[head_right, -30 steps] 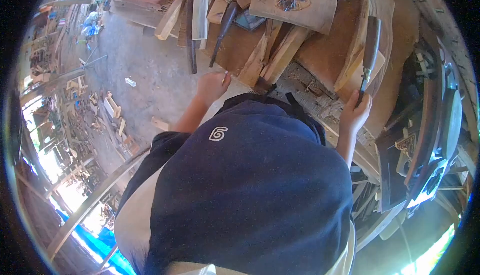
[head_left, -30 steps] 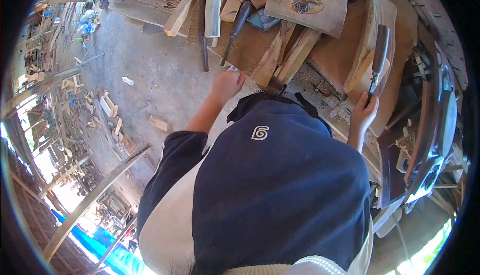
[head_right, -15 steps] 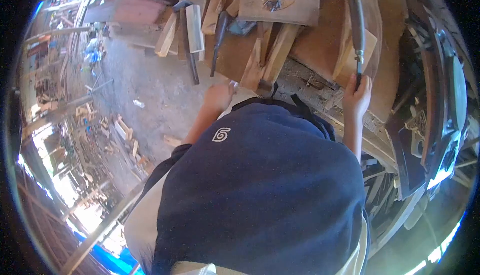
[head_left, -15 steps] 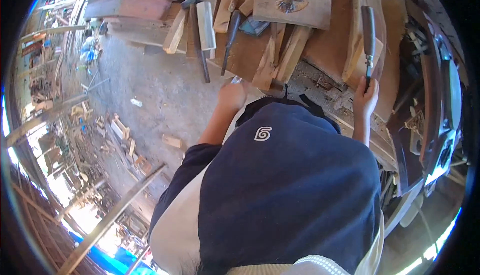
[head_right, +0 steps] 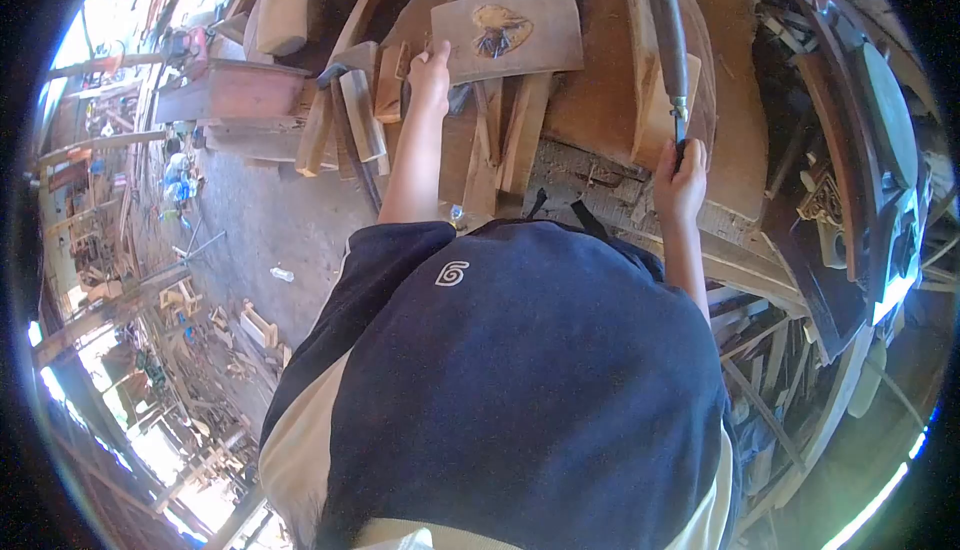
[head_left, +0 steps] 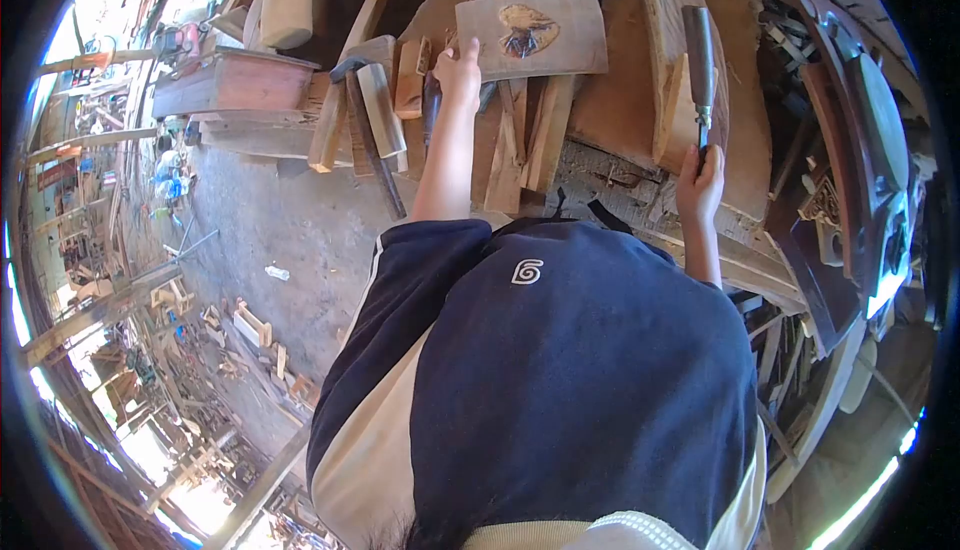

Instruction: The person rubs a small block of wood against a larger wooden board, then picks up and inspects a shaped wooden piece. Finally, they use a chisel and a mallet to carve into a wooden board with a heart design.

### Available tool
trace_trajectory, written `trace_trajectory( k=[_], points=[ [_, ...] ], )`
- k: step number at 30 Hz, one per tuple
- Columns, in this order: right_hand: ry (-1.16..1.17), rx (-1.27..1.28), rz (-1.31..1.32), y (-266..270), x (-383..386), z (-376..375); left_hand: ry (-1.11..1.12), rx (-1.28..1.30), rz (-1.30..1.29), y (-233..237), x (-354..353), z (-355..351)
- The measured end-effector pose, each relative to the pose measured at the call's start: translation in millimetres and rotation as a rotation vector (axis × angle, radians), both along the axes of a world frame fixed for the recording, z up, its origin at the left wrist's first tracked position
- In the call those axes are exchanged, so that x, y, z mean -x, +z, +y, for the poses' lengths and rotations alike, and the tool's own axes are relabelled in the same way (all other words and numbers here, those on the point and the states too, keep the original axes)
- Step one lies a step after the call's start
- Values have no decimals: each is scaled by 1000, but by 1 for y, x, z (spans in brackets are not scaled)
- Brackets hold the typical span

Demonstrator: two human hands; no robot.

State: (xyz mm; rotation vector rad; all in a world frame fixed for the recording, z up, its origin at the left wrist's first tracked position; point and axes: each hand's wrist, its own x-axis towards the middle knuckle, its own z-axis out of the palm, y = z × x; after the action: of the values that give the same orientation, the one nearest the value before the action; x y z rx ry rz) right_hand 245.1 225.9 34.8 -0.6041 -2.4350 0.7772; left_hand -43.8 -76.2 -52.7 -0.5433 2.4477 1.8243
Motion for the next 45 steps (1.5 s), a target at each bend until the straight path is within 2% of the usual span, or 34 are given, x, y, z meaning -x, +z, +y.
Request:
trace_trajectory(
  k=[1, 2, 4, 5, 7, 9, 13, 18, 21, 24, 25, 27, 29, 30, 34, 37, 43, 45],
  points=[
    [-8, 45, -25, 2, -1, -2, -81, -116, 65, -21, 8, -5],
    [-17, 92, -50, 4, -1, -4, -15, -95, 85, 11, -9, 4],
    [-24, 93, -52, 4, -1, -4, -87, -187, 5, 35, -19, 0],
    [-23, 95, -57, 4, -1, -5, -149, -276, -79, 39, -19, -4],
    [-28, 76, -55, 4, 0, -4, -183, -299, -108, 23, -13, -14],
    [-24, 55, -51, 5, 1, -4, -126, -680, -209, 27, -19, -18],
    [-22, 49, -39, 7, 2, -6, -114, -765, -179, 35, -39, -25],
    [10, 85, -61, 4, 0, -1, 31, -905, -32, 38, -89, -52],
    [26, 57, -45, 8, 1, -2, 114, -838, 116, 55, -135, -73],
    [19, 174, 28, 3, 1, 3, 186, -721, 212, 56, -179, -93],
    [35, 181, 22, -4, -1, 4, 226, -633, 251, 56, -192, -96],
    [5, 208, 63, 2, 0, 1, 307, -639, 266, 56, -212, -87],
    [28, 147, 91, 0, 1, 1, 394, -534, 267, 47, -227, -82],
    [19, 162, 86, -1, 1, 1, 407, -625, 321, 42, -229, -77],
    [9, 163, 28, 6, -1, 3, 500, -685, 305, 35, -239, -63],
    [31, 129, -43, 10, -1, 7, 521, -692, 407, 22, -238, -60],
    [92, 11, -96, 7, 0, 16, 569, -584, 440, 4, -235, -51],
    [99, 4, -119, 9, 1, 15, 472, -478, 475, 1, -234, -46]
  ],
)
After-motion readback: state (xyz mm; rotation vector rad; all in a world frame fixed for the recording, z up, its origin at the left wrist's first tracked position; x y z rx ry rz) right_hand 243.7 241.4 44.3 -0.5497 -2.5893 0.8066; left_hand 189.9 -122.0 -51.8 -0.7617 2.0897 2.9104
